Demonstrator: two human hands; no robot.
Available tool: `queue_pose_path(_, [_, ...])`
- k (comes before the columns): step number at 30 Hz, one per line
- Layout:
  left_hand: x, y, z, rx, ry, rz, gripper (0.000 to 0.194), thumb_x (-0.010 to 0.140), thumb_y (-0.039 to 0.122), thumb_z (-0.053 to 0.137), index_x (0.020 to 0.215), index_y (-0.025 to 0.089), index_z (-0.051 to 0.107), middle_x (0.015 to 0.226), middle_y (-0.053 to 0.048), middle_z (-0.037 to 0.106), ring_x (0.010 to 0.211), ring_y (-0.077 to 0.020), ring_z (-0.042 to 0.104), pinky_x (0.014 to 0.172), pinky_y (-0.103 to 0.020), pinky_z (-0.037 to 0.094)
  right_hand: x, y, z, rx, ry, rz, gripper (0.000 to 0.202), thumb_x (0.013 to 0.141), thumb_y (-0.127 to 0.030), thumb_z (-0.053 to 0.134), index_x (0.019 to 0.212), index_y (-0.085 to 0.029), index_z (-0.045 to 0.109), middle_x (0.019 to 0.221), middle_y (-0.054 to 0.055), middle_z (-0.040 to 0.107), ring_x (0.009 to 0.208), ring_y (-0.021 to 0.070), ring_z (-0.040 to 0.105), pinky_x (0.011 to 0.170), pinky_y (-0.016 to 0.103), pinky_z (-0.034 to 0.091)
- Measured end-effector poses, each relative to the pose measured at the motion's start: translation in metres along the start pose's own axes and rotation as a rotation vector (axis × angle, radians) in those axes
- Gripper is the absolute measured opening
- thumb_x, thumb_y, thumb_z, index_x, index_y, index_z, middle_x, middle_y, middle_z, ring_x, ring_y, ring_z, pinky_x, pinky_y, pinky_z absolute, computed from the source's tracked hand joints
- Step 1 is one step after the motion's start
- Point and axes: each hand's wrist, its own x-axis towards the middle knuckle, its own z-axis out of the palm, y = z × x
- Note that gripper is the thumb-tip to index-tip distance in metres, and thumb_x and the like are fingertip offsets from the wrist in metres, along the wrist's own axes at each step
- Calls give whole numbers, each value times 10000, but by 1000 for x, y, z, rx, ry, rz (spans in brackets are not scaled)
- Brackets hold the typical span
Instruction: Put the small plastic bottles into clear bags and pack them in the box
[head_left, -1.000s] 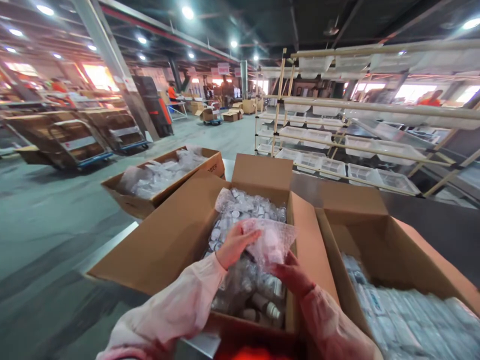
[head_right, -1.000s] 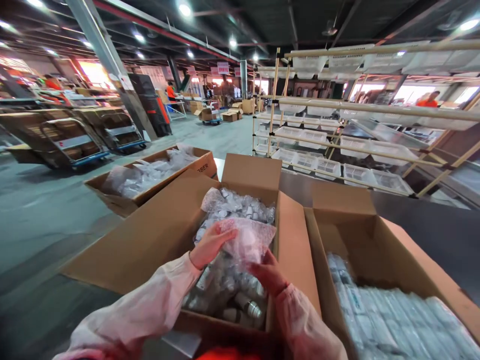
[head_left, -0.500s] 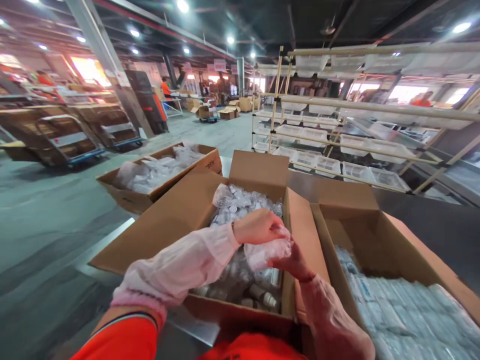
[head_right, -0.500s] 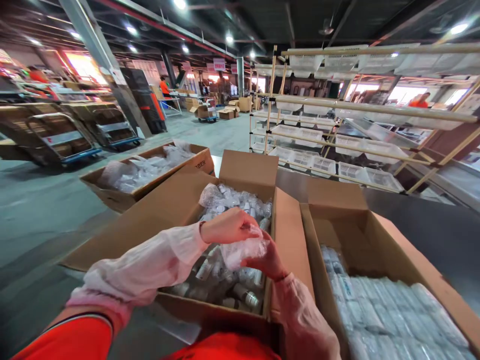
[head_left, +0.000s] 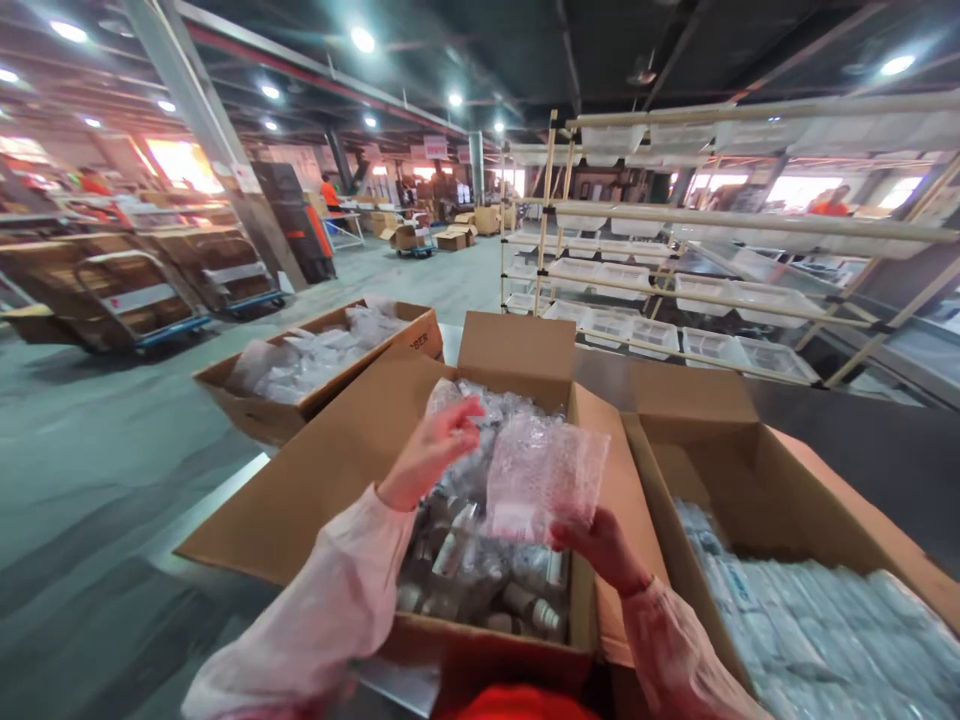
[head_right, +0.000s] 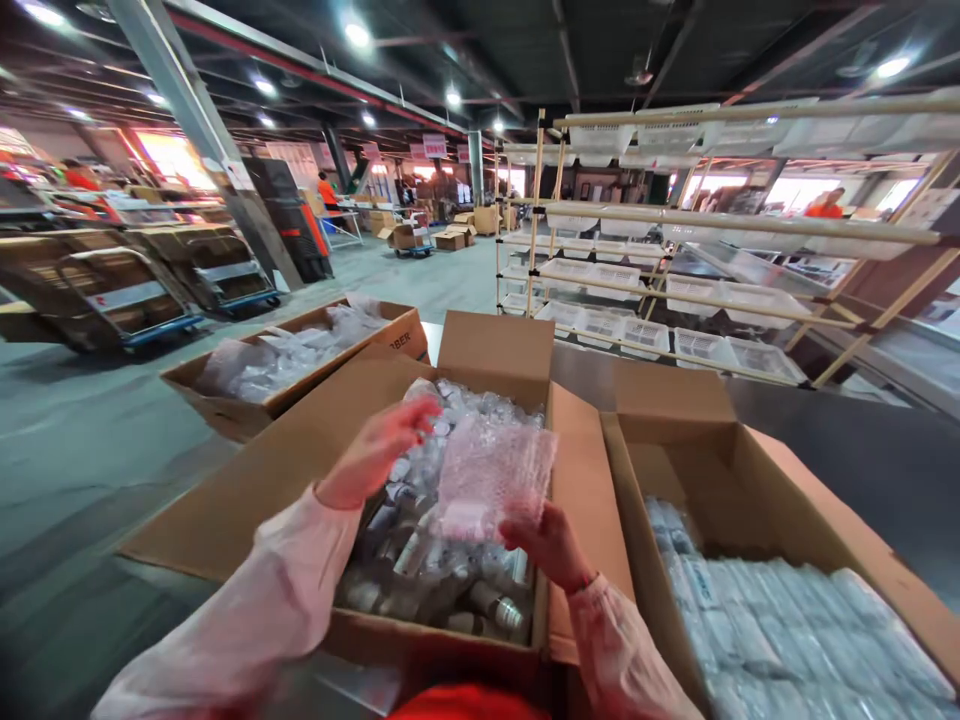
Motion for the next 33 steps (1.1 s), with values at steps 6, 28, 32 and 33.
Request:
queue_pose_path(6, [-45,-69,23,-87,-359,-328,334,627,418,773,722,102,720,685,-70,690,657,-187,610,684,-330,501,-16,-12,3,-8,47,-78,420,522,-362,830,886,-194,706,843,48,709,787,230,646,749,365,550])
queue_pose_path(28, [-53,-69,43,251,-390,46,162,756,313,677,869,229,758,1027,-100,677,931,-231,629,849,-349,510,-23,0,-17,-175,121,70,575,733,-722,527,869,-168,604,784,61,649,701,197,606,651,341,509])
queue_pose_path(32, [-53,-74,64,165,-269,-358,367,767,520,594,741,176,718,851,-86,670,564,-173,584,447,-281,496,-35,-5,-8,-780,-37,-136,677,649,-595,716,1171,-186,577,1100,113,660,970,260,597,877,399,426])
queue_pose_path(33, [-51,-75,69,122,-274,-455,409,744,563,596,775,173,713,855,-84,667,522,-162,559,389,-275,466,-37,-6,-9,-910,-65,-160,657,696,-562,698,1222,-196,550,1116,109,661,989,259,594,886,402,410])
